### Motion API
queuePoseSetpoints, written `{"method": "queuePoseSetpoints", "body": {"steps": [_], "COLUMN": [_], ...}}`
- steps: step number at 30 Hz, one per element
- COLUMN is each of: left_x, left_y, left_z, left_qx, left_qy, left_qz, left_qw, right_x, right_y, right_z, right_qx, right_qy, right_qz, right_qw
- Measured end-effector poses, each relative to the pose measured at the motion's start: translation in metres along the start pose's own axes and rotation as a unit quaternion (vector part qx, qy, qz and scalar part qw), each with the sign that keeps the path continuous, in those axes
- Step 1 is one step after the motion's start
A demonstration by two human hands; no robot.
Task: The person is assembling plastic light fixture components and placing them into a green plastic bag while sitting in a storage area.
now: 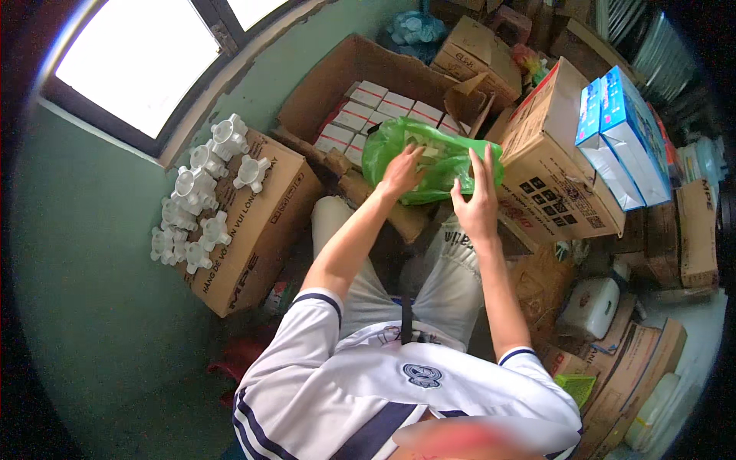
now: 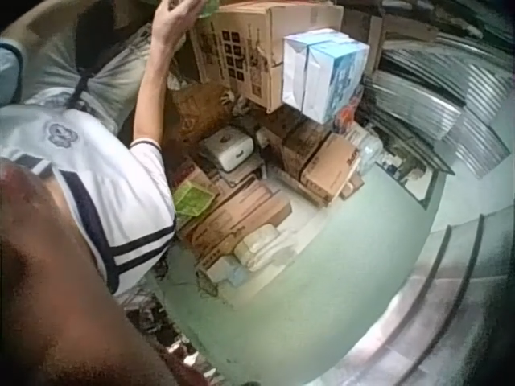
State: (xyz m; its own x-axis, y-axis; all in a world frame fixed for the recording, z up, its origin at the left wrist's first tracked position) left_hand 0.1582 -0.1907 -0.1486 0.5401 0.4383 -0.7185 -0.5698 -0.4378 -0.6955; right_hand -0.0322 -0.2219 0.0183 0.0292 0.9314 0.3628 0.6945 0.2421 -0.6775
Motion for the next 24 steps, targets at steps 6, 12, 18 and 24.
{"method": "queuePoseSetpoints", "body": {"steps": [6, 12, 18, 24], "left_x": [0.055, 0.026, -0.020, 0.121], "left_y": [-0.048, -0.146, -0.249, -0.309], "left_z": [0.034, 0.076, 0.145, 0.167], "left_qx": [-0.116, -0.132, -0.341, -0.447], "left_qy": [-0.050, -0.084, 0.058, -0.185], "left_qz": [-0.321, -0.379, -0.151, -0.196], "left_qw": [0.939, 0.912, 0.926, 0.853], "right_x": [-0.038, -0.057, -0.017, 0.002], "right_y": [-0.007, 0.007, -0.031, -0.055], "right_z": [0.061, 0.088, 0.051, 0.039], "right_qx": [-0.038, 0.138, 0.003, -0.118], "right_qy": [0.099, 0.181, 0.014, -0.015], "right_qz": [0.079, 0.126, 0.060, 0.178], "right_qw": [0.991, 0.966, 0.998, 0.977]}}
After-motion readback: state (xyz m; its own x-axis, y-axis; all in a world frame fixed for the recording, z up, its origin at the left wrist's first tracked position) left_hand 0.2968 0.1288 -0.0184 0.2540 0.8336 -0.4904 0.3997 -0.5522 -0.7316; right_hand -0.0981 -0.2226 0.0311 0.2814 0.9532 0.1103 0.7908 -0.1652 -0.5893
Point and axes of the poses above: each hand's wrist, its own z-axis away from the middle knuckle, its own y-axis out of the palm, x = y × z, the point moved 8 cm from there along -z, towards the middle knuckle, and after that the axes turned 15 degrees about -y, right-handed, at the moved point
